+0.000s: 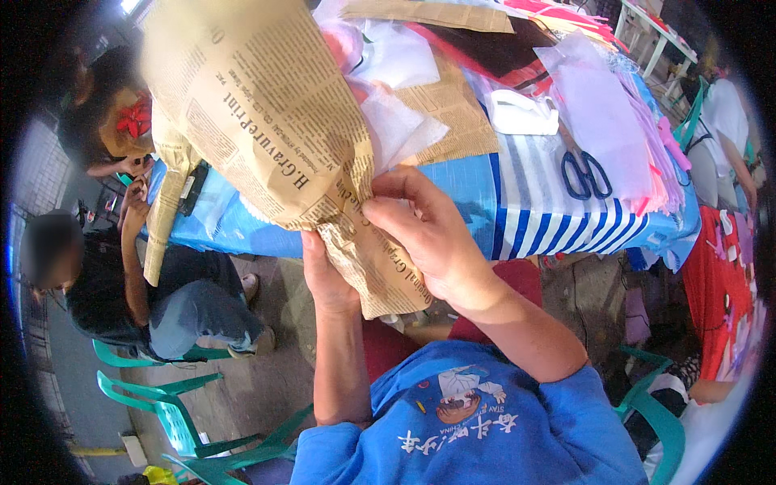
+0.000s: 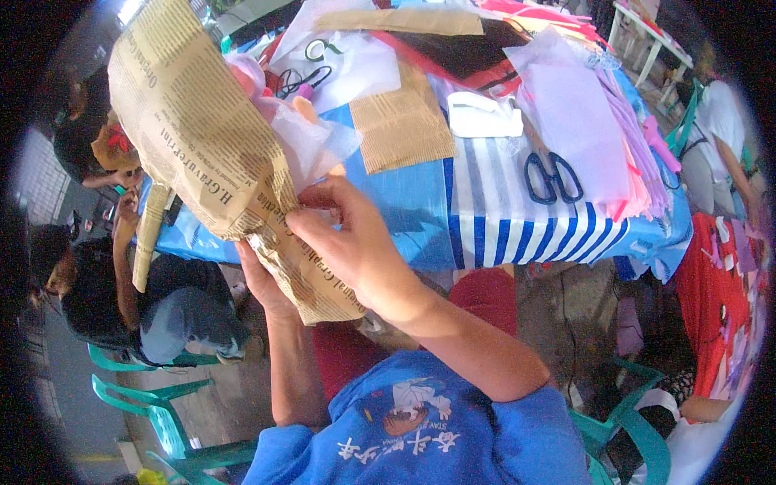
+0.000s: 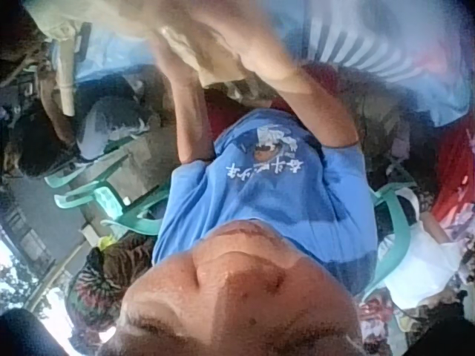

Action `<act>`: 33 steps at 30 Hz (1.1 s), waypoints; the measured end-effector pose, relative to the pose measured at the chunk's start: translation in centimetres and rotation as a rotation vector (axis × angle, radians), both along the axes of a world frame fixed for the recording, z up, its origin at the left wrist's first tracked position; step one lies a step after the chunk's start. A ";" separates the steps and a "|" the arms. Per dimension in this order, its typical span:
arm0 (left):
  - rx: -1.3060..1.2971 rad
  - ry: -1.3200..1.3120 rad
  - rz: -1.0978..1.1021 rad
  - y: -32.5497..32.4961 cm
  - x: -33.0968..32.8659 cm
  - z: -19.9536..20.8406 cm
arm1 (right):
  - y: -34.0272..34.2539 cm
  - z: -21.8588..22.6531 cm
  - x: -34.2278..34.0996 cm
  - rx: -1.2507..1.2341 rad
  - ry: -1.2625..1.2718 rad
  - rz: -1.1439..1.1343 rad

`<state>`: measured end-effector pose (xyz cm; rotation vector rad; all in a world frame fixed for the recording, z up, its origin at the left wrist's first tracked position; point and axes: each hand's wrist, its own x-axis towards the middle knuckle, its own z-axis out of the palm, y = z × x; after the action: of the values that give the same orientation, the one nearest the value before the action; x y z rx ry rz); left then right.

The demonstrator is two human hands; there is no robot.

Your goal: The person wraps a bouquet of fabric flowers with brown textured paper by hand. They secure the paper base with tape and trim the excess paper using scissors.

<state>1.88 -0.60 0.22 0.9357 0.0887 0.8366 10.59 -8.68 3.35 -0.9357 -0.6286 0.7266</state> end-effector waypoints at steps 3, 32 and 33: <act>-0.010 0.041 0.016 0.3 -0.1 -0.5 | -0.2 0.0 -0.3 0.030 0.118 0.004; 0.201 0.226 0.125 -0.4 4.4 3.9 | 0.5 1.2 2.3 0.082 -0.732 -0.637; 0.121 0.177 0.078 -0.1 4.5 3.7 | 0.3 1.5 2.2 0.086 -0.746 -0.616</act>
<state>6.42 -0.73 3.94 1.1256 0.2306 0.8365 12.82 -8.38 4.85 -1.2399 -0.9421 -0.2258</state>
